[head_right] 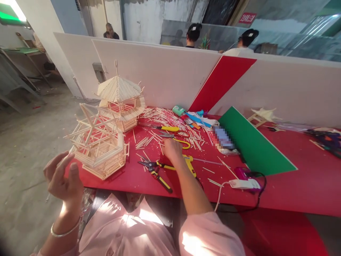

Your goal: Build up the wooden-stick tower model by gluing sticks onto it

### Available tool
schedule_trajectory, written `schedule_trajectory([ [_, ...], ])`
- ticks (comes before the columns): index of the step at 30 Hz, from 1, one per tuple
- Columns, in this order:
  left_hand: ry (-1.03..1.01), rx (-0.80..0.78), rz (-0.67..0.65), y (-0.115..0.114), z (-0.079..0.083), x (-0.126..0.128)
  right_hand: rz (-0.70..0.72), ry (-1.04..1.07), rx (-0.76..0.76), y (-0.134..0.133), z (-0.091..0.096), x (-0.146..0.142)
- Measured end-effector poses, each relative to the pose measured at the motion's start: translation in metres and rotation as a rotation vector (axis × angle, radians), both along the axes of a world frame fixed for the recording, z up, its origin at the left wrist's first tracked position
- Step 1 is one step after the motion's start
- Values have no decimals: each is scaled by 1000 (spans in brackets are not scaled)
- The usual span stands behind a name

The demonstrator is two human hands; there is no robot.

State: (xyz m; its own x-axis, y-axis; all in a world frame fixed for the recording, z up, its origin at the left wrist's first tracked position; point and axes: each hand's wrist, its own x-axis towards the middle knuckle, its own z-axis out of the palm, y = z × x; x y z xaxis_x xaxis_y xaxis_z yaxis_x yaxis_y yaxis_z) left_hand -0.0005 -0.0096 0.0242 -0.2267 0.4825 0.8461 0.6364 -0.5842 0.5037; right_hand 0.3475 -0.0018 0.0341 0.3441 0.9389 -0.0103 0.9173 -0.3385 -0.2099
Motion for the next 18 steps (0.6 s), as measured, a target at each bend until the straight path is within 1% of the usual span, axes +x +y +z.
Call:
schedule_trajectory([
  [2,-42,-4,6,-1,6,-3,-3,-41,-107,11,0,18],
  [4,-54,-8,8,-2,8,-7,4,-67,-174,19,-1,24],
  [9,-52,-2,41,-6,8,-14,3,-98,-230,28,-11,12],
  [11,-22,3,30,-6,10,-15,5,-88,-241,30,-16,6],
  [13,8,13,-2,-5,13,-16,4,-65,-211,30,-18,3],
  [15,10,26,-31,-4,20,-18,27,-20,-141,29,-14,3],
  [17,-38,19,-48,-3,28,-21,70,38,-14,24,-3,5],
  [18,-70,-5,-70,-3,34,-22,93,69,63,21,5,5],
])
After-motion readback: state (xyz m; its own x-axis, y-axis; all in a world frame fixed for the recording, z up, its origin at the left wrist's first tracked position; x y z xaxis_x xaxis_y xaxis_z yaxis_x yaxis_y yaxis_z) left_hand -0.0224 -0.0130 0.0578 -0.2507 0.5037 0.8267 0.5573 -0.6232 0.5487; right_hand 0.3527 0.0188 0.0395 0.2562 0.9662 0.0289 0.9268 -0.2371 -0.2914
